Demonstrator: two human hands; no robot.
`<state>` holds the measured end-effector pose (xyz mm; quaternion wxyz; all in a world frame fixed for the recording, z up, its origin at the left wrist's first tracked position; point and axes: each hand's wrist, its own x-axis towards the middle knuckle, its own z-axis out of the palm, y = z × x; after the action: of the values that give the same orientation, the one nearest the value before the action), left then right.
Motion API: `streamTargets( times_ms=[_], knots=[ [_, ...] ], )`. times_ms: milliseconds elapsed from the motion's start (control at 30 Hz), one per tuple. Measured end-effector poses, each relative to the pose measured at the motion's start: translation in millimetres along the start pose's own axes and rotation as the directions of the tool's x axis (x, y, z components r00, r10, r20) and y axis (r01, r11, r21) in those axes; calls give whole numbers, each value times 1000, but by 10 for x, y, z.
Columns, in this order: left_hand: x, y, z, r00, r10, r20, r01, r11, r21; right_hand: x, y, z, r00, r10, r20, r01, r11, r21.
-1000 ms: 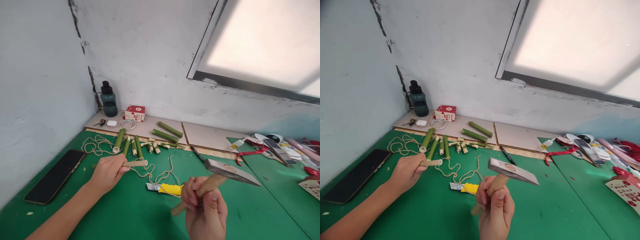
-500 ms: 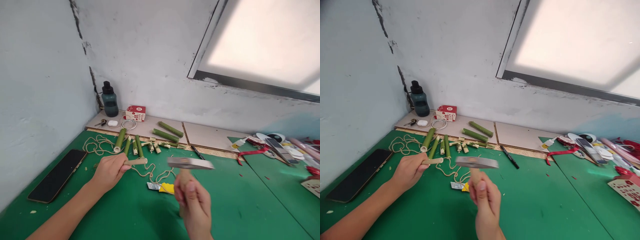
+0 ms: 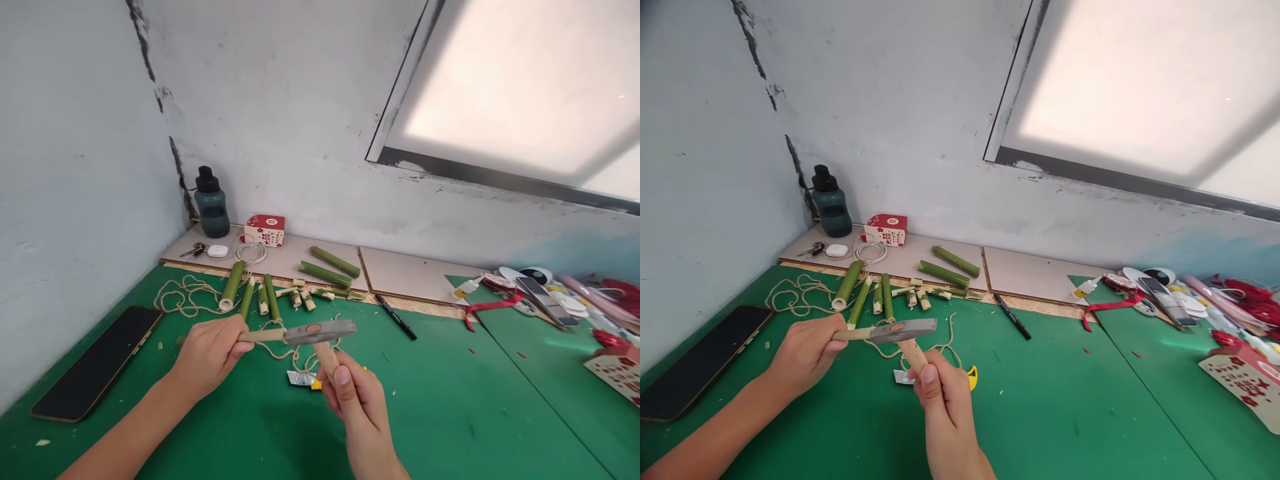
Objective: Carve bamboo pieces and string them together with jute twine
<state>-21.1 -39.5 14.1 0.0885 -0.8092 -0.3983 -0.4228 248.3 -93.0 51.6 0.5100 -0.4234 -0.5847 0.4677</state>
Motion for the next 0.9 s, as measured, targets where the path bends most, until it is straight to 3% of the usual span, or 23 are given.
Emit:
streamTargets(
  times_ms=[133,167,233,300,433,567,733,833,900],
  knots=[
    [6,-4,-6,1000,-15,8,15,1000,8,-27,22,-30,965,-87,-246,118,986,116],
    [5,-2,-10,1000,-12,12,12,1000,4,-35,23,-30,969,-69,-237,97,990,106],
    [2,-1,-15,1000,-4,17,4,1000,5,-44,16,-20,994,-27,-102,28,1000,7],
    [0,-2,-16,1000,-4,14,4,1000,20,-44,0,-5,999,-45,-24,43,998,-47],
    [9,5,-8,1000,-15,5,15,1000,19,-45,-15,-9,965,-113,-238,145,982,121],
    [24,17,3,1000,-1,-2,1,1000,28,-51,-5,-31,997,-7,-75,5,1000,-27],
    [24,13,0,1000,-27,4,27,999,36,-39,-26,-54,965,-104,-241,144,977,157],
    [19,22,1,1000,-13,3,13,1000,17,-10,-42,-42,998,-16,-59,20,998,61],
    [17,27,3,1000,-15,3,15,1000,26,2,-53,-38,999,-5,-48,7,999,50]
  ],
)
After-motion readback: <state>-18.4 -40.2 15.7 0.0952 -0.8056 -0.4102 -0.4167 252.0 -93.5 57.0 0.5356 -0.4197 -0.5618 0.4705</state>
